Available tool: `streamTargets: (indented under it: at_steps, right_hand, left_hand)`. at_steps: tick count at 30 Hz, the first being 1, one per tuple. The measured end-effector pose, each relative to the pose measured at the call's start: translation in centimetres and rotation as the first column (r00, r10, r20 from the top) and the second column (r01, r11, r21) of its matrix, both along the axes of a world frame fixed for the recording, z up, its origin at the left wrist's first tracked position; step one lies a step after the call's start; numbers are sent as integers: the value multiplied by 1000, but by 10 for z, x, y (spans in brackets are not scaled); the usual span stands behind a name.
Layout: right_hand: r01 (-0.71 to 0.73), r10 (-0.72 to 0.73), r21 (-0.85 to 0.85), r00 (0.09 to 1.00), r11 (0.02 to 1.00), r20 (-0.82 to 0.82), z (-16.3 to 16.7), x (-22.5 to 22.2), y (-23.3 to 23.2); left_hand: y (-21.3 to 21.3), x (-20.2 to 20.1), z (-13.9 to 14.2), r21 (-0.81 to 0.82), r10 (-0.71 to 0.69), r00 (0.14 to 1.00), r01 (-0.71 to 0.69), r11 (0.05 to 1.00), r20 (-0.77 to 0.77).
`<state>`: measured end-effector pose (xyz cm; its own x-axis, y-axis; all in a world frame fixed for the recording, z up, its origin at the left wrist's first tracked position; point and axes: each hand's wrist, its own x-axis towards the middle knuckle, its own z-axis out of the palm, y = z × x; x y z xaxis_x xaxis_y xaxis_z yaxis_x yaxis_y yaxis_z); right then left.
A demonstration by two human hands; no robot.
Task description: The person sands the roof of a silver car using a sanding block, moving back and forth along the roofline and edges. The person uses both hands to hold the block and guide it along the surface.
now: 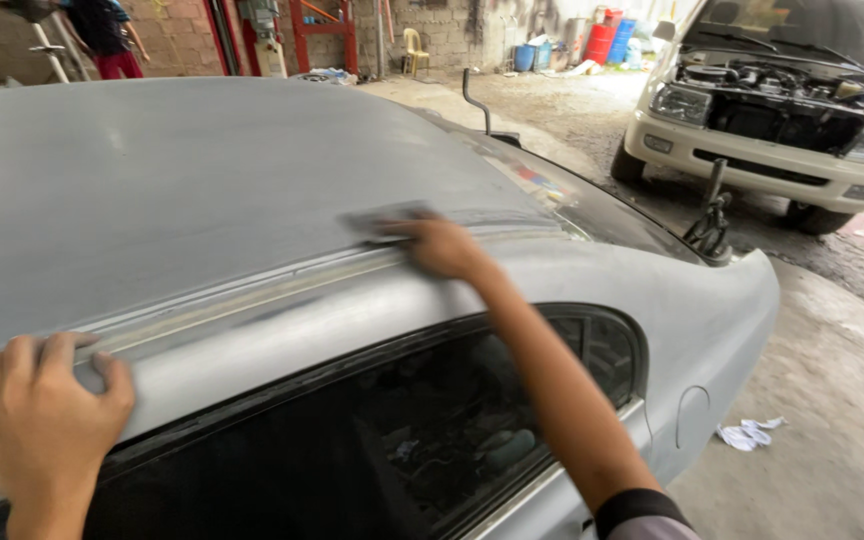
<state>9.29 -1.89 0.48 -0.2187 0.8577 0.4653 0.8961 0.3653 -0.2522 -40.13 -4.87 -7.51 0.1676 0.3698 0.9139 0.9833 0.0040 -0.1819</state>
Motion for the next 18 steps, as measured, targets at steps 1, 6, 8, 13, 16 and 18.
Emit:
streamTargets:
  at_steps: [1, 6, 8, 13, 16, 18]
  right_hand:
    - [120, -133, -117, 985, 986, -107, 2, 29, -7]
    - [156, -163, -64, 978, 986, -129, -14, 53, -1]
    - [61, -63, -22, 993, 998, -98, -18, 38, 7]
    - [178, -194, -113, 969, 978, -154, -5, 99, -12]
    - [327, -352, -161, 922, 931, -162, -10, 132, -15]
    - [296, -307, -100, 942, 950, -135, -19, 128, -8]
  left_hand:
    - [3, 0, -1, -8, 8, 1000, -8, 1000, 7]
    - [5, -1, 2, -56, 4, 999, -2, 998, 34]
    - [0, -1, 4, -44, -29, 998, 31, 999, 49]
    - [-4, 1, 8, -36, 20, 1000, -19, 999, 21]
    - [4, 1, 2, -25, 38, 999, -37, 999, 11]
    - [10, -1, -5, -40, -1, 999, 3, 999, 40]
